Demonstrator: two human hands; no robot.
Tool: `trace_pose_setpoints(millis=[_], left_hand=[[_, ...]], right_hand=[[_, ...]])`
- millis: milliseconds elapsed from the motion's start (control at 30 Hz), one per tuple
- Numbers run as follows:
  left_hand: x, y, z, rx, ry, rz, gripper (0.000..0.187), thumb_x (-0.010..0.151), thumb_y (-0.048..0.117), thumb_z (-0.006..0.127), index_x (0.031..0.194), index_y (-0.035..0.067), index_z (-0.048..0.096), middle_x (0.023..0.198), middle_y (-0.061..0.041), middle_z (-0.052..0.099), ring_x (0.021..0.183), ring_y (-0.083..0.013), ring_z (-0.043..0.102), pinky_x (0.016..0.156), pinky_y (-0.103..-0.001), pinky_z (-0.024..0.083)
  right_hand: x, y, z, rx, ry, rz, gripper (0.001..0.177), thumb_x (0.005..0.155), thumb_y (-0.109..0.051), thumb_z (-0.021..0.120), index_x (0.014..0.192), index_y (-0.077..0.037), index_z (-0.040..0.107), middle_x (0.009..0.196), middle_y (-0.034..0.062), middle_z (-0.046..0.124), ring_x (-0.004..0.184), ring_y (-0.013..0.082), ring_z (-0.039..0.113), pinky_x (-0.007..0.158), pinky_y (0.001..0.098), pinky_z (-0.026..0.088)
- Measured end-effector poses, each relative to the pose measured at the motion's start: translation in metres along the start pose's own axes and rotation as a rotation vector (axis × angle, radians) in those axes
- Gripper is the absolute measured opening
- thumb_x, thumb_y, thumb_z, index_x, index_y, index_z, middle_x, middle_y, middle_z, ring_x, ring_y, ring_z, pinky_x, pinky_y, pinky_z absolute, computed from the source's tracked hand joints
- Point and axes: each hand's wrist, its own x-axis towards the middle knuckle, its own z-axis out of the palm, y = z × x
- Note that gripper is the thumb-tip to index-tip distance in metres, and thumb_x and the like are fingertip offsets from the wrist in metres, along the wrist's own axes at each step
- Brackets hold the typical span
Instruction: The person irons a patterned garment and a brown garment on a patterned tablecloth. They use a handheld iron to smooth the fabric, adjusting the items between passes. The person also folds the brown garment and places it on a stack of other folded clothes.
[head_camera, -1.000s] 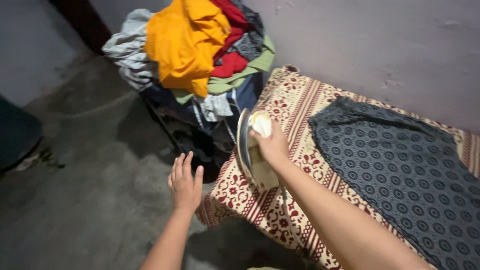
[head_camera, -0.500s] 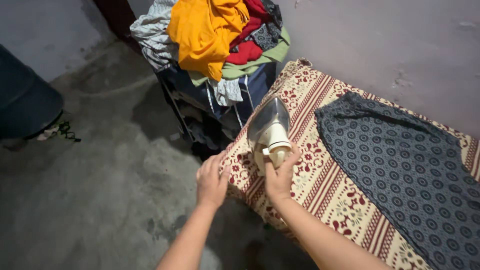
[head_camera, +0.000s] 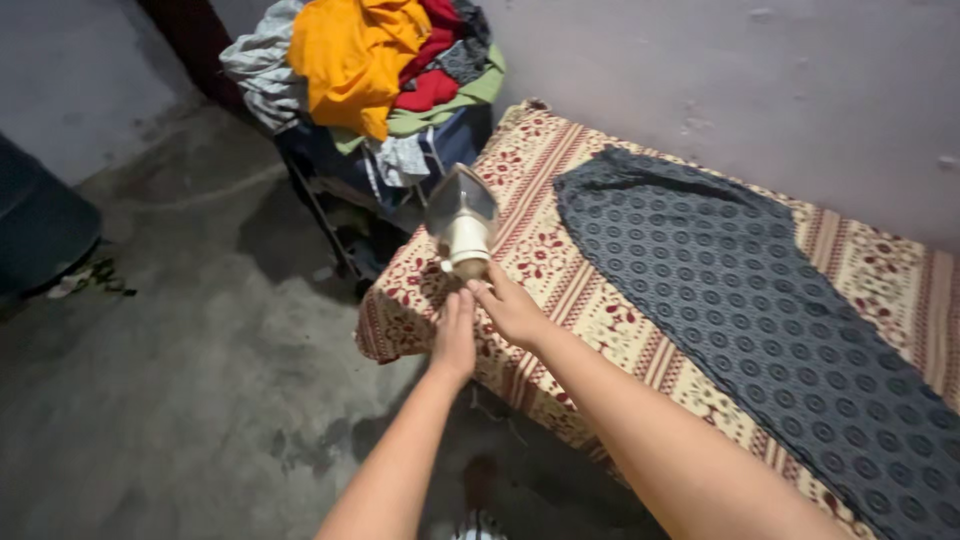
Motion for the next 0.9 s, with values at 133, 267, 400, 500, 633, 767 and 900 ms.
trace_pose_setpoints(millis=[133, 267, 400, 500, 633, 767, 900], left_hand=[[-0.004, 0.005, 0.028, -0.071, 0.156, -0.165, 0.06, 0.105, 0.055, 0.033, 0.129, 0.003, 0.051, 0.125, -0.029, 0.062, 0.116, -0.0443, 0.059, 0.1, -0.05, 0.043], [-0.038, 0.008, 0.094, -0.091, 0.298, -0.263, 0.053, 0.1, 0.044, 0.048, 0.136, 0.006, 0.047, 0.125, -0.026, 0.061, 0.115, -0.0427, 0.058, 0.099, -0.051, 0.042], [-0.06, 0.031, 0.159, 0.061, 0.034, 0.016, 0.047, 0.092, 0.03, 0.067, 0.129, 0.004, 0.055, 0.123, -0.024, 0.06, 0.115, -0.0383, 0.06, 0.098, -0.046, 0.047], [-0.05, 0.058, 0.191, 0.112, -0.21, 0.054, 0.044, 0.091, 0.029, 0.065, 0.13, 0.011, 0.059, 0.122, -0.017, 0.064, 0.112, -0.0334, 0.063, 0.099, -0.043, 0.05], [-0.025, 0.085, 0.227, 0.215, -0.373, 0.328, 0.046, 0.09, 0.03, 0.066, 0.132, 0.012, 0.06, 0.129, -0.017, 0.061, 0.119, -0.0369, 0.058, 0.101, -0.046, 0.047], [-0.015, 0.11, 0.277, 0.33, -0.554, 0.432, 0.049, 0.089, 0.034, 0.066, 0.134, 0.017, 0.06, 0.133, -0.014, 0.06, 0.122, -0.0366, 0.057, 0.102, -0.047, 0.046], [-0.028, 0.133, 0.326, 0.27, -0.683, 0.593, 0.052, 0.088, 0.033, 0.067, 0.136, 0.015, 0.06, 0.137, -0.014, 0.058, 0.126, -0.0373, 0.055, 0.104, -0.047, 0.045]], right_hand=[[-0.047, -0.022, -0.04, 0.078, -0.151, -0.029, 0.056, 0.096, -0.035, 0.063, 0.143, -0.007, 0.052, 0.135, 0.0171, 0.066, 0.122, 0.0297, 0.065, 0.102, 0.038, 0.052], [-0.136, 0.01, -0.117, -0.4, 0.02, 0.046, 0.053, 0.091, -0.037, 0.07, 0.135, -0.01, 0.064, 0.138, 0.014, 0.065, 0.13, 0.0306, 0.06, 0.11, 0.0408, 0.045], [-0.251, 0.076, -0.222, -0.724, 0.341, 0.519, 0.058, 0.083, -0.044, 0.075, 0.135, -0.02, 0.064, 0.143, 0.008, 0.059, 0.136, 0.0279, 0.051, 0.112, 0.0453, 0.041], [-0.352, 0.12, -0.298, -0.859, 0.567, 0.951, 0.072, 0.081, -0.056, 0.072, 0.146, -0.03, 0.056, 0.152, 0.0059, 0.052, 0.142, 0.0294, 0.047, 0.112, 0.0548, 0.041], [-0.5, 0.158, -0.373, -0.829, 0.773, 1.4, 0.077, 0.085, -0.065, 0.068, 0.153, -0.035, 0.047, 0.163, 0.0101, 0.033, 0.143, 0.0421, 0.035, 0.109, 0.0664, 0.032], [-0.595, 0.168, -0.383, -0.811, 0.912, 1.38, 0.075, 0.082, -0.064, 0.07, 0.15, -0.039, 0.052, 0.165, 0.0079, 0.039, 0.15, 0.0379, 0.037, 0.114, 0.0668, 0.033], [-0.625, 0.173, -0.396, -0.752, 0.989, 1.463, 0.081, 0.079, -0.06, 0.074, 0.151, -0.039, 0.047, 0.166, 0.014, 0.031, 0.148, 0.0423, 0.03, 0.111, 0.068, 0.029]])
